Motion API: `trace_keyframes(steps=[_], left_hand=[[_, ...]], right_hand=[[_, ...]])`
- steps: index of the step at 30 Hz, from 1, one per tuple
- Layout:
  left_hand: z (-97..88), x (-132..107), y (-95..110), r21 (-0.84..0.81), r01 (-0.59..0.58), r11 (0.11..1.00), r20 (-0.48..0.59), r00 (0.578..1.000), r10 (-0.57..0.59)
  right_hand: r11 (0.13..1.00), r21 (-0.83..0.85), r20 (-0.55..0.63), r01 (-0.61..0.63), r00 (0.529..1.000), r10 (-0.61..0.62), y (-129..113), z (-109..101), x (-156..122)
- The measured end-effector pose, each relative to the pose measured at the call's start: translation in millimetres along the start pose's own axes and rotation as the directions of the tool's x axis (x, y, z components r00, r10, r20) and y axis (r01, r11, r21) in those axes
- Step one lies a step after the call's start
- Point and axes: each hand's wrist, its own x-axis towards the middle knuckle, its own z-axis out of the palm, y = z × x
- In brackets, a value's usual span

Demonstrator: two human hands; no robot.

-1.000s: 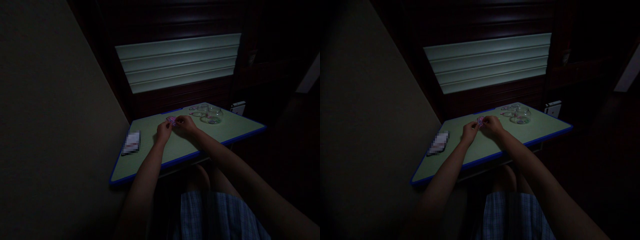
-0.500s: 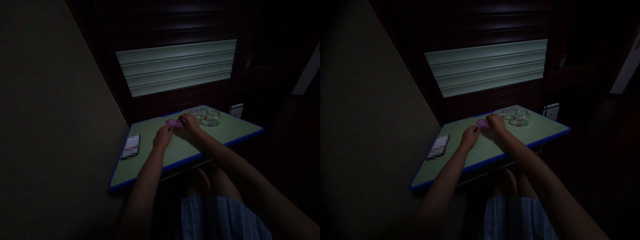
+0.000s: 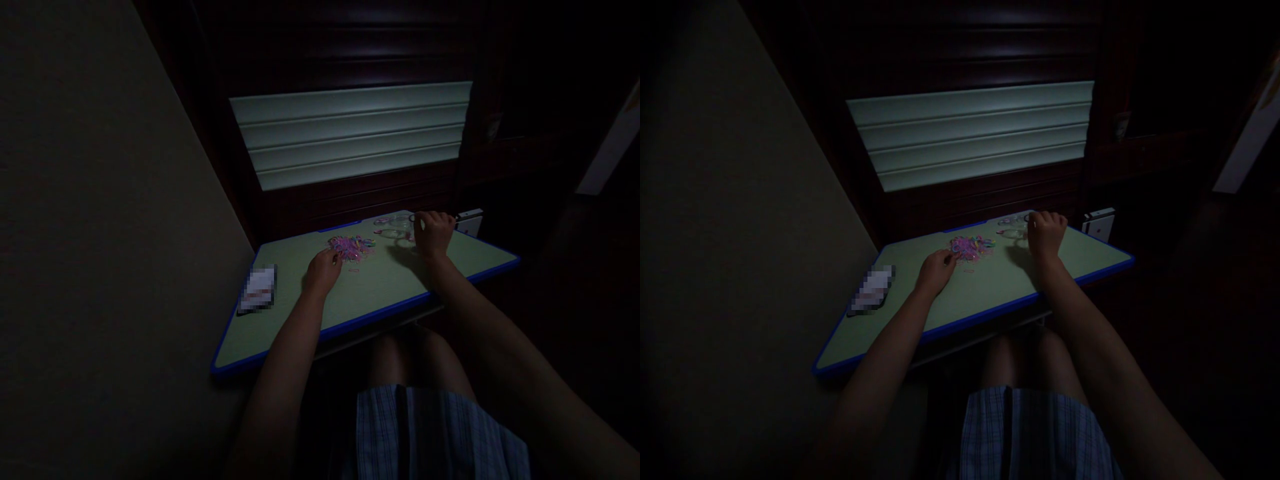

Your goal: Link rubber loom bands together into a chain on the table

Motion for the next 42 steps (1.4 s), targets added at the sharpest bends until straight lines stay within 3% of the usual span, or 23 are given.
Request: trace_keyframes(steps=[5, 13, 30, 42], left_hand=[[-0.7, -1.1, -0.4, 0.011, 0.000, 1.000, 0.010, 1.000, 0.000], [-2.0, -2.3, 1.1, 0.024, 0.010, 1.000, 0.015, 1.000, -0.011], [-3.4, -2.3, 3.6, 0.009, 0.011, 1.000, 0.013, 1.000, -0.011], [-3.1, -1.6, 3.9, 0.072, 0.024, 0.997, 0.062, 0.998, -0.029]], right_hand=[[0.988, 0.006, -0.025, -0.153, 0.988, 0.153, 11.0, 6.3, 0.2], [0.981, 0.003, -0.011, -0.194, 0.981, 0.194, 9.9, 5.8, -0.7], [0.984, -0.014, -0.021, -0.176, 0.984, 0.175, 13.1, 11.4, -1.0], [1.000, -0.003, 0.023, -0.012, 1.000, 0.012, 7.0, 12.4, -1.4]])
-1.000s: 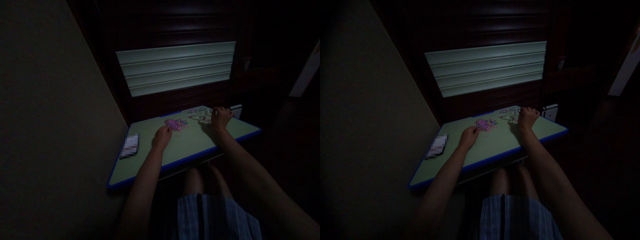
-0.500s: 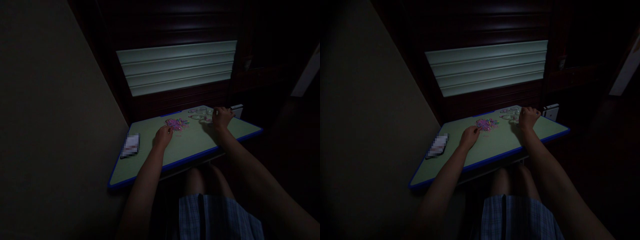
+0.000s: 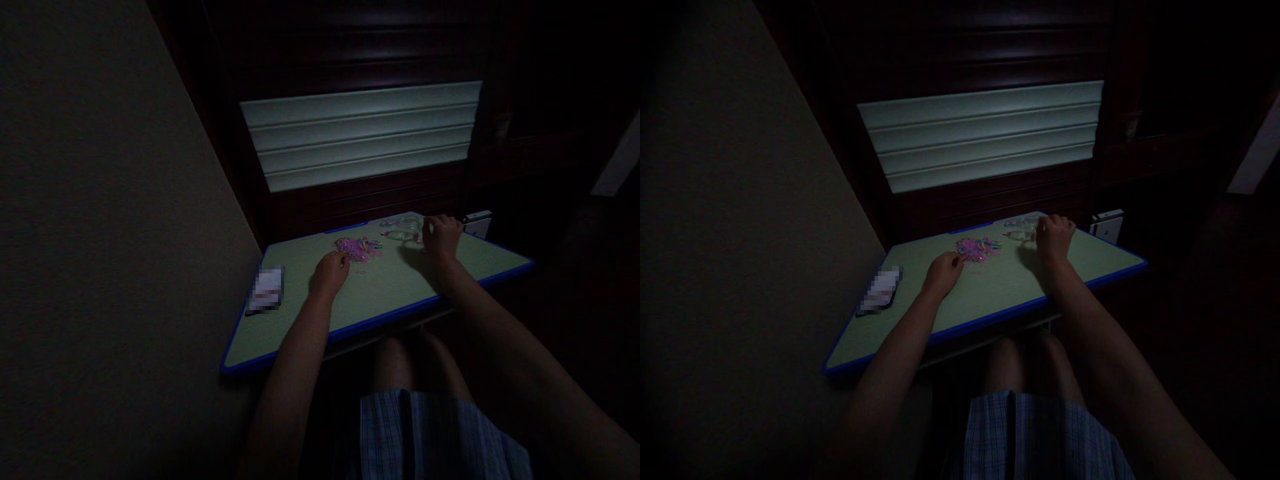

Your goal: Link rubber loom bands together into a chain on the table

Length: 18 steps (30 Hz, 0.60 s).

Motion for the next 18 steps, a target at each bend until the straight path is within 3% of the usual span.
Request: trace_keyframes(steps=[4, 8, 11, 15, 18], left_hand=[[-0.8, 0.1, 0.5, 0.007, 0.020, 1.000, 0.040, 0.999, -0.020], [-0.1, -0.7, -0.9, -0.019, 0.001, 1.000, 0.030, 1.000, 0.000], [-0.4, -1.1, -0.9, -0.010, 0.009, 1.000, 0.024, 1.000, -0.009], [-1.8, -1.4, 0.6, 0.012, 0.024, 1.000, 0.046, 0.999, -0.025], [-2.0, -1.7, 1.0, 0.019, 0.029, 0.999, 0.050, 0.998, -0.030]], right_hand=[[0.993, 0.013, 0.047, 0.121, 0.991, -0.122, -11.7, -5.6, -2.3], [0.962, 0.041, 0.136, 0.268, 0.953, -0.272, -26.4, -8.4, -6.3], [0.920, 0.076, 0.218, 0.385, 0.894, -0.392, -39.0, -9.0, -10.3], [0.834, 0.193, 0.316, 0.517, 0.772, -0.552, -57.1, -8.6, -12.7], [0.818, 0.304, 0.338, 0.488, 0.747, -0.572, -72.7, -5.5, -9.0]])
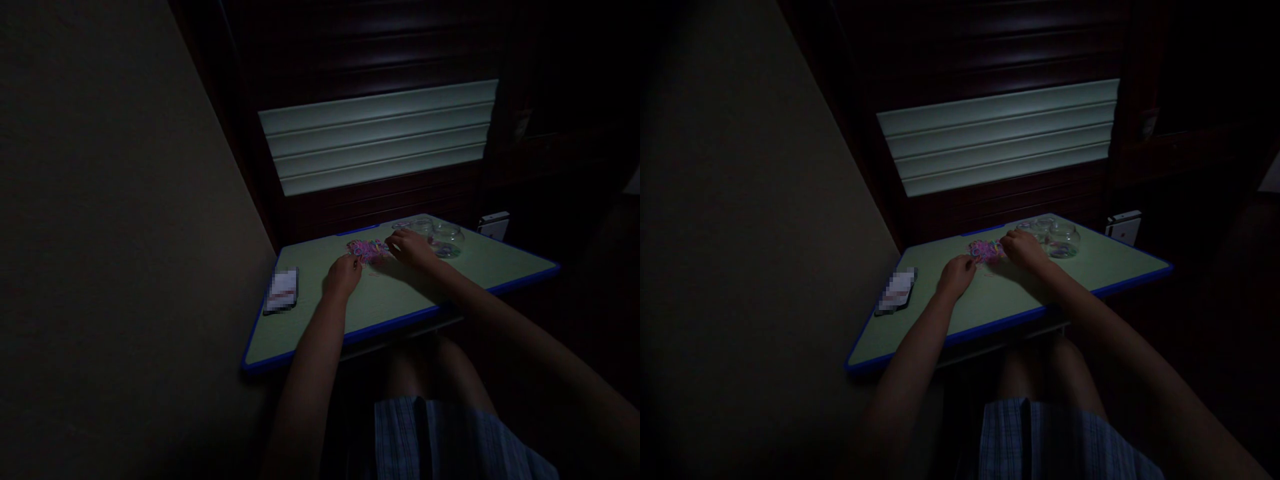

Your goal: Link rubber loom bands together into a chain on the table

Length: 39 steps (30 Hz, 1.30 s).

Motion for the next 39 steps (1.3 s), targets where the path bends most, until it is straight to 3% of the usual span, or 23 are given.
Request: trace_keyframes(steps=[4, 8, 10, 12, 17, 25, 39], left_hand=[[0.0, -0.3, -0.5, 0.004, 0.011, 1.000, 0.016, 1.000, -0.011], [-1.9, -1.0, -0.6, 0.010, 0.043, 0.999, 0.024, 0.999, -0.043], [-2.6, -1.3, -0.9, 0.016, 0.055, 0.998, 0.036, 0.998, -0.056], [-2.4, -1.2, -1.6, 0.020, 0.062, 0.998, 0.041, 0.997, -0.063], [0.6, 0.2, -3.4, -0.005, 0.062, 0.998, 0.048, 0.997, -0.062], [-0.8, 0.1, -3.2, 0.033, 0.065, 0.997, 0.067, 0.995, -0.067], [-2.2, -0.2, -2.5, 0.015, 0.088, 0.996, 0.082, 0.993, -0.089]], right_hand=[[0.986, 0.140, -0.052, -0.094, 0.993, 0.102, -20.0, 4.7, 23.9], [0.986, 0.118, -0.143, -0.121, 0.980, 0.137, -50.0, 12.6, 38.2], [0.987, 0.076, -0.129, -0.141, 0.980, 0.150, -61.7, 16.7, 36.7], [0.995, 0.041, -0.061, -0.086, 0.994, 0.089, -67.8, 19.6, 31.0], [1.000, -0.003, 0.045, -0.009, 0.999, 0.009, -66.1, 23.2, 18.0], [0.994, -0.014, 0.134, 0.112, 0.985, -0.109, -68.0, 31.9, 20.1], [0.989, -0.048, 0.191, 0.137, 0.973, -0.126, -71.4, 25.0, 22.4]])
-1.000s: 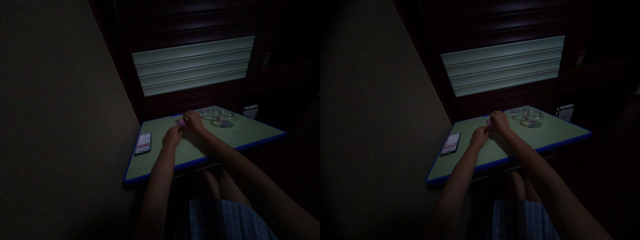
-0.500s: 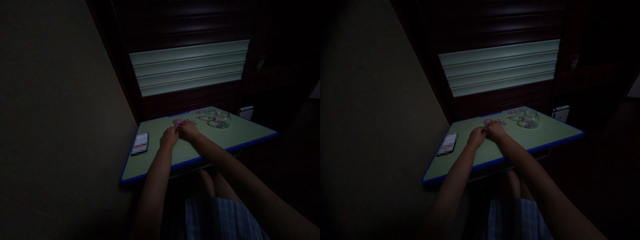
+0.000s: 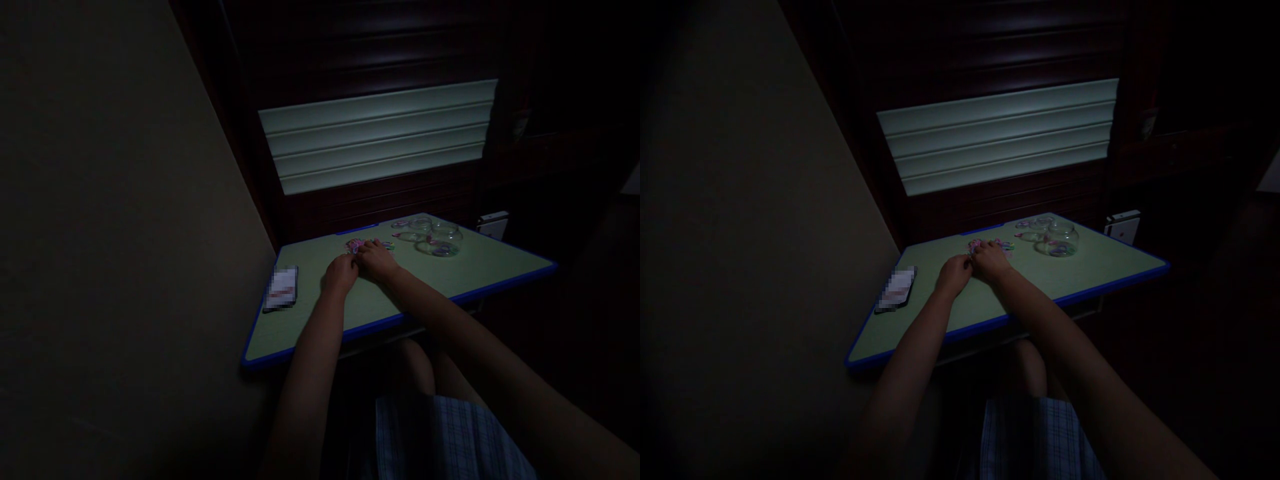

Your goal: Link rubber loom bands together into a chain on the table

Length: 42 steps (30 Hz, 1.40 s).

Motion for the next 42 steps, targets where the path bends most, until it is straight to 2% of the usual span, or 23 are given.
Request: trace_keyframes(steps=[3, 16, 29, 34, 38, 42], left_hand=[[-0.7, -0.4, 0.5, 0.000, -0.014, 1.000, -0.009, 1.000, 0.014], [1.5, -0.3, -0.5, 0.019, -0.015, 1.000, -0.017, 1.000, 0.015], [0.1, -0.4, -0.5, 0.029, -0.032, 0.999, -0.024, 0.999, 0.032], [-2.5, -0.9, 0.8, 0.040, -0.010, 0.999, 0.008, 1.000, 0.010], [-2.9, -1.3, 1.3, 0.025, -0.008, 1.000, 0.001, 1.000, 0.008], [-1.9, -0.8, 1.2, 0.010, -0.004, 1.000, -0.014, 1.000, 0.004]], right_hand=[[1.000, 0.014, 0.020, 0.001, 1.000, -0.001, -0.5, -1.7, -0.4], [0.999, -0.013, -0.056, -0.047, 0.997, 0.047, 1.6, 6.8, 0.7], [0.992, -0.018, -0.061, -0.121, 0.991, 0.120, 3.7, 9.8, 0.9], [0.989, -0.004, -0.065, -0.145, 0.987, 0.145, 4.0, 6.4, -0.7], [0.977, 0.052, -0.099, -0.207, 0.972, 0.211, 6.0, 3.8, -1.3], [0.923, 0.255, -0.113, -0.288, 0.939, 0.324, 14.2, 6.4, -2.6]])
